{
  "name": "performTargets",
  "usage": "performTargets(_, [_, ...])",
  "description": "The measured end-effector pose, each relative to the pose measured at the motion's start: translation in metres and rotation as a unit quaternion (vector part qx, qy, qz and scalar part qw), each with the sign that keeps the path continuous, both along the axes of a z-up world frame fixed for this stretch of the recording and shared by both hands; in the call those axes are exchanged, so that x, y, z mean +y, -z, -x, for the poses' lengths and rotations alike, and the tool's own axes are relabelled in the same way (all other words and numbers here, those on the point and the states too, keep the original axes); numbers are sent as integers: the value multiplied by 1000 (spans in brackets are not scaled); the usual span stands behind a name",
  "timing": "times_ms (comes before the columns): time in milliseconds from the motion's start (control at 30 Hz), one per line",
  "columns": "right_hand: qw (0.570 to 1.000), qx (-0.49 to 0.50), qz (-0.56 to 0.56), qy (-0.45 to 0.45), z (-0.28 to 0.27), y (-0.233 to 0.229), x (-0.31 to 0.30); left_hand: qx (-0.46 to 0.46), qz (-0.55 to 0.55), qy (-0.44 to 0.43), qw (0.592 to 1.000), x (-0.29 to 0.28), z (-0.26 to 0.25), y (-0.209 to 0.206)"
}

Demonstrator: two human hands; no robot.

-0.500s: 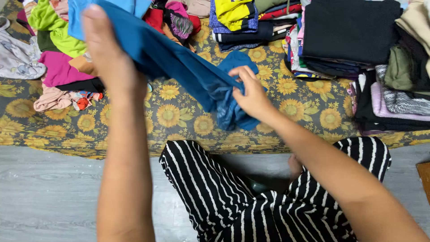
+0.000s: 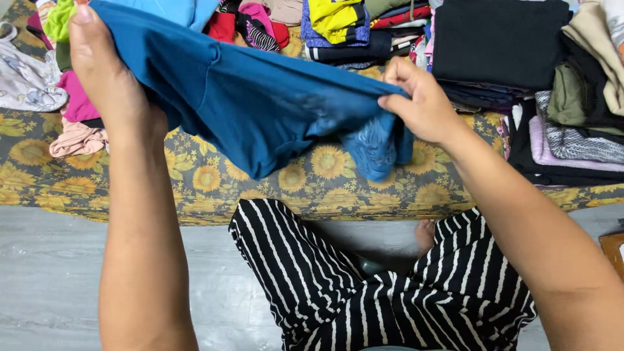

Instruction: The person folds a blue shirt, a red shirt, an orange shirt, a black shirt, a blue floral dress, a pink patterned shirt, and a green shirt by hand on a sunflower-patterned bed. They smooth the fabric and fold the sides of each garment before placing it onto a stack.

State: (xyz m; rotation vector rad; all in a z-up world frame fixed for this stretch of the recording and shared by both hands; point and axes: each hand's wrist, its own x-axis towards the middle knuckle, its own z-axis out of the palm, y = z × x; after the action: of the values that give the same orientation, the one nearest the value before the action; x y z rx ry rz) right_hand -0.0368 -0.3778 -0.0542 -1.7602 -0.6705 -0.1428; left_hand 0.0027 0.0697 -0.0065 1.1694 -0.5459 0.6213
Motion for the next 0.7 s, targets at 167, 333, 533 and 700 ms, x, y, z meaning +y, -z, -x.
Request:
performTargets(167, [991, 129, 25, -38, 26, 17, 10, 18, 6, -1, 1000, -12, 15, -23])
performTargets(333, [976, 146, 163, -11, 32, 75, -1, 22, 11, -14, 1000, -5, 10, -7])
performTargets(533, [972, 130, 182, 73, 24, 180, 2, 51, -22, -40, 998, 16, -11, 41])
performTargets(700, [954, -53, 235, 178, 44, 204, 41, 79, -24, -51, 995, 4, 4, 20])
